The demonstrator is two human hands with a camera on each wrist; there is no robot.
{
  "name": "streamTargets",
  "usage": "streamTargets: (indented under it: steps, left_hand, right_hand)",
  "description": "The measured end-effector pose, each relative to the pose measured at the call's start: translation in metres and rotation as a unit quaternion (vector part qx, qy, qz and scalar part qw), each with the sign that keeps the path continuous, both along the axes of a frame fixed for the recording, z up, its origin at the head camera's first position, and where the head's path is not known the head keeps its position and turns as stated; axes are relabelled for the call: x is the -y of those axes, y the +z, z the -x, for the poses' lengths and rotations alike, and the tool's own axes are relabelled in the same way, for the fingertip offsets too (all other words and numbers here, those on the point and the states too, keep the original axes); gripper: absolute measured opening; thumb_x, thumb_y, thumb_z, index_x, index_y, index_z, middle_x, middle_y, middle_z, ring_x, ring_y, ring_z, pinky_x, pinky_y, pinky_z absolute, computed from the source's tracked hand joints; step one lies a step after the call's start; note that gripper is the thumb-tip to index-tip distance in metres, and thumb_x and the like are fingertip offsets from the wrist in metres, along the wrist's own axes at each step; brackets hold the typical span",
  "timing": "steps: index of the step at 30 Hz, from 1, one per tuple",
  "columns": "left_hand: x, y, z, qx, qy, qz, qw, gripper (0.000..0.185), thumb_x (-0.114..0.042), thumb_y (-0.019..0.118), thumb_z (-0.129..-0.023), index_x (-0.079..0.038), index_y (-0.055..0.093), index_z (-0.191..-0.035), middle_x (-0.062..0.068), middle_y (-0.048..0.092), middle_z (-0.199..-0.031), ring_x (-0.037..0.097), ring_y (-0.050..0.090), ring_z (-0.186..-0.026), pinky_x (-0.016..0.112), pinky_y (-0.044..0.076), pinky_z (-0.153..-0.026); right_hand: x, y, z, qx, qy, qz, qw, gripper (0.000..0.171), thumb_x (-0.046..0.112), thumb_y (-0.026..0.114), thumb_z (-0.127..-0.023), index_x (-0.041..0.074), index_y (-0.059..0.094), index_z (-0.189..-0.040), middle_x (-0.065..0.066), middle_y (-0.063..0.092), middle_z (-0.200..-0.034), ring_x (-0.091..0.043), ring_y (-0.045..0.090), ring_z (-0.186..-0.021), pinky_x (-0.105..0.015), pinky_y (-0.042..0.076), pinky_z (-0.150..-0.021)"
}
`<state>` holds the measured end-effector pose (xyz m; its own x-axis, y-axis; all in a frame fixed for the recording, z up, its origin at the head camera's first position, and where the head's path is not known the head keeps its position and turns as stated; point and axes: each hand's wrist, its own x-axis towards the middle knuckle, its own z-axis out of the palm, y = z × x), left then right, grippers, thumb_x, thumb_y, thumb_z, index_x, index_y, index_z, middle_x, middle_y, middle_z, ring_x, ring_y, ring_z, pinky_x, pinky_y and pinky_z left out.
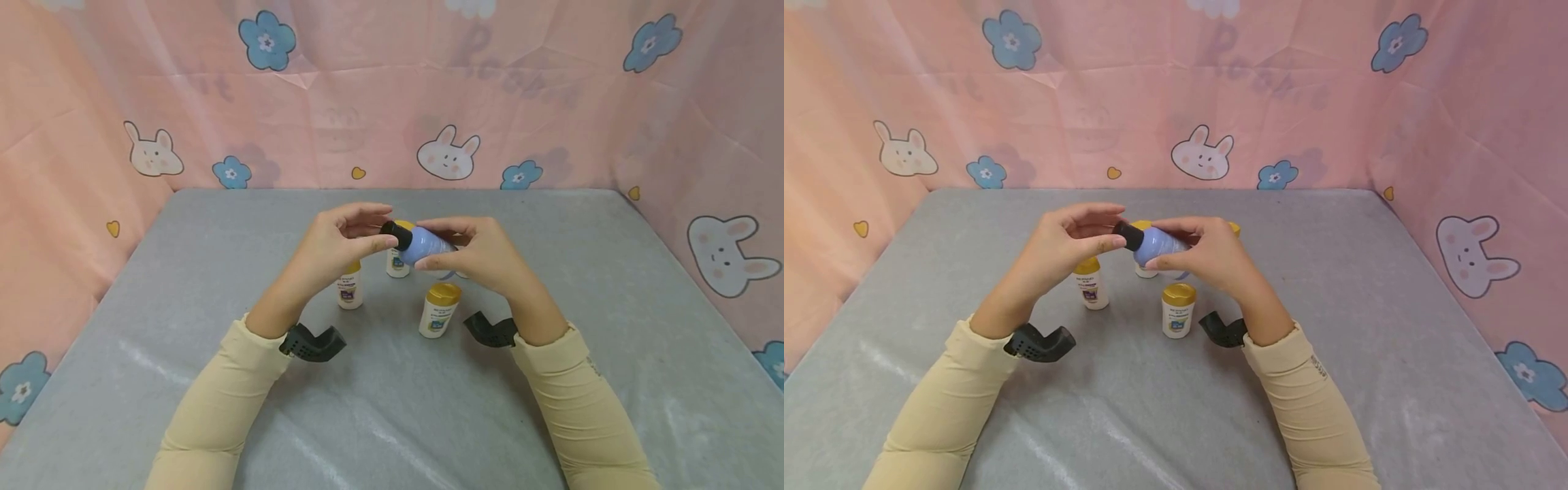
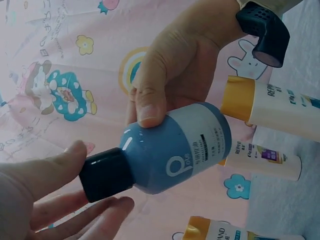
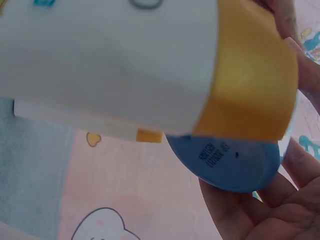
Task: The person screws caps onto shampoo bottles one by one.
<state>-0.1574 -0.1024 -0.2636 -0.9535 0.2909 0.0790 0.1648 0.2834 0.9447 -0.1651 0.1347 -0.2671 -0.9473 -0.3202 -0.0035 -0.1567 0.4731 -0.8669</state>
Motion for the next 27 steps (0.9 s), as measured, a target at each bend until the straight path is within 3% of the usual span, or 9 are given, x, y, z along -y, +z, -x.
streamTargets:
  steps: [4,11,16,20,27]
  left_hand:
    - [-0.001,0.0005,-0.0012,-0.01,0.014,-0.007,0.9998,0.033,-0.024,0.079,-0.087,-0.014,0.071,-0.118,0.003,0.074,-0.114,0.013,0.07,-0.105,0.035,0.056,-0.096]
    - [0.0003,0.0008,-0.0023,-0.036,-0.03,-0.02,0.9987,0.037,-0.013,0.075,-0.089,-0.013,0.068,-0.126,0.004,0.069,-0.127,0.015,0.067,-0.116,0.032,0.056,-0.098]
    - [-0.0006,0.0022,-0.0025,-0.013,0.008,0.001,0.9999,0.034,-0.023,0.079,-0.087,-0.015,0.07,-0.118,0.003,0.074,-0.115,0.013,0.071,-0.104,0.034,0.057,-0.094]
    - [-0.0018,0.0027,-0.0037,-0.02,0.022,0.018,0.9994,0.029,-0.024,0.079,-0.086,-0.013,0.072,-0.112,0.004,0.076,-0.107,0.013,0.072,-0.097,0.034,0.058,-0.09]
    - [-0.0007,0.0014,-0.0056,-0.068,-0.011,-0.008,0.9976,0.032,-0.014,0.076,-0.089,-0.01,0.071,-0.121,0.006,0.073,-0.117,0.016,0.072,-0.103,0.028,0.058,-0.088]
  right_hand:
    - [0.0008,-0.0001,-0.0008,-0.004,-0.001,0.005,1.0,0.055,0.022,0.087,-0.077,0.012,0.068,-0.128,-0.007,0.067,-0.129,-0.025,0.065,-0.117,-0.04,0.057,-0.093]
    - [-0.0006,-0.0012,-0.0002,-0.013,0.0,0.004,1.0,0.054,0.02,0.086,-0.078,0.011,0.068,-0.128,-0.009,0.068,-0.127,-0.026,0.065,-0.114,-0.039,0.057,-0.092]
    - [0.0004,-0.0004,-0.0013,-0.013,0.005,0.005,1.0,0.053,0.022,0.086,-0.078,0.012,0.068,-0.127,-0.008,0.068,-0.126,-0.024,0.065,-0.113,-0.033,0.058,-0.088]
    - [0.0016,0.0007,-0.0028,-0.011,0.006,0.005,1.0,0.053,0.023,0.087,-0.078,0.012,0.069,-0.127,-0.007,0.068,-0.126,-0.024,0.064,-0.112,-0.03,0.057,-0.085]
    - [-0.0001,0.0013,-0.0022,-0.018,0.001,0.015,1.0,0.053,0.02,0.086,-0.078,0.012,0.069,-0.127,-0.008,0.069,-0.127,-0.024,0.065,-0.113,-0.029,0.057,-0.085]
